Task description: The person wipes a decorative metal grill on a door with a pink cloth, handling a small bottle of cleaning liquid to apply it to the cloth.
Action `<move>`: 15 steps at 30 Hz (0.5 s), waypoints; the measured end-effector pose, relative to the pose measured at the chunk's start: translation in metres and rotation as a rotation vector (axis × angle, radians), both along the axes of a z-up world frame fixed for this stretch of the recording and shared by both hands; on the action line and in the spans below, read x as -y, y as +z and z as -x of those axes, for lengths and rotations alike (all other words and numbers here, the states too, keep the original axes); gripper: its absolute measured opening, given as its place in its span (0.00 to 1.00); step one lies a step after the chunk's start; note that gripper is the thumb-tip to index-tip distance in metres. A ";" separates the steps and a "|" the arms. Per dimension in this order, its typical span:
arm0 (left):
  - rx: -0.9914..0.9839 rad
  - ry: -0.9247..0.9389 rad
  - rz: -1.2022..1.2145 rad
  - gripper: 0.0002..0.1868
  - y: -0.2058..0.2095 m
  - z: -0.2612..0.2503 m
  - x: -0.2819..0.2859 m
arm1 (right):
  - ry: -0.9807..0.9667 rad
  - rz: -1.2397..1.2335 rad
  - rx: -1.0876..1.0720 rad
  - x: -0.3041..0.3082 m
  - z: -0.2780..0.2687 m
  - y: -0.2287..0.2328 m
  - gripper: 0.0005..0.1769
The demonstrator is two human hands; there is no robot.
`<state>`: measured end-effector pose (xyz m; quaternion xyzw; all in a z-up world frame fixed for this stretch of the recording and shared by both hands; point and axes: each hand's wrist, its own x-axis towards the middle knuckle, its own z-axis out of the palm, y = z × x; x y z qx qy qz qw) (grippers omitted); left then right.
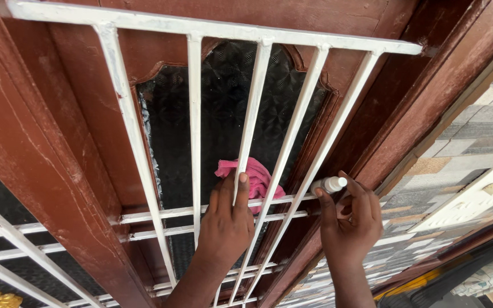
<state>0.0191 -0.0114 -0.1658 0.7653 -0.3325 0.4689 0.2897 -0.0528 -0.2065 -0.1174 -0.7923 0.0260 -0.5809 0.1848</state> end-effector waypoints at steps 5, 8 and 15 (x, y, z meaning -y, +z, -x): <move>-0.033 0.001 -0.003 0.47 0.001 0.001 0.000 | 0.095 -0.171 0.018 -0.007 -0.005 0.003 0.34; -0.005 -0.002 0.007 0.48 0.003 0.001 -0.001 | 0.047 -0.100 0.003 -0.008 -0.009 0.001 0.32; -0.010 -0.006 0.006 0.48 0.000 0.000 -0.001 | -0.028 0.036 0.005 -0.010 -0.011 -0.003 0.24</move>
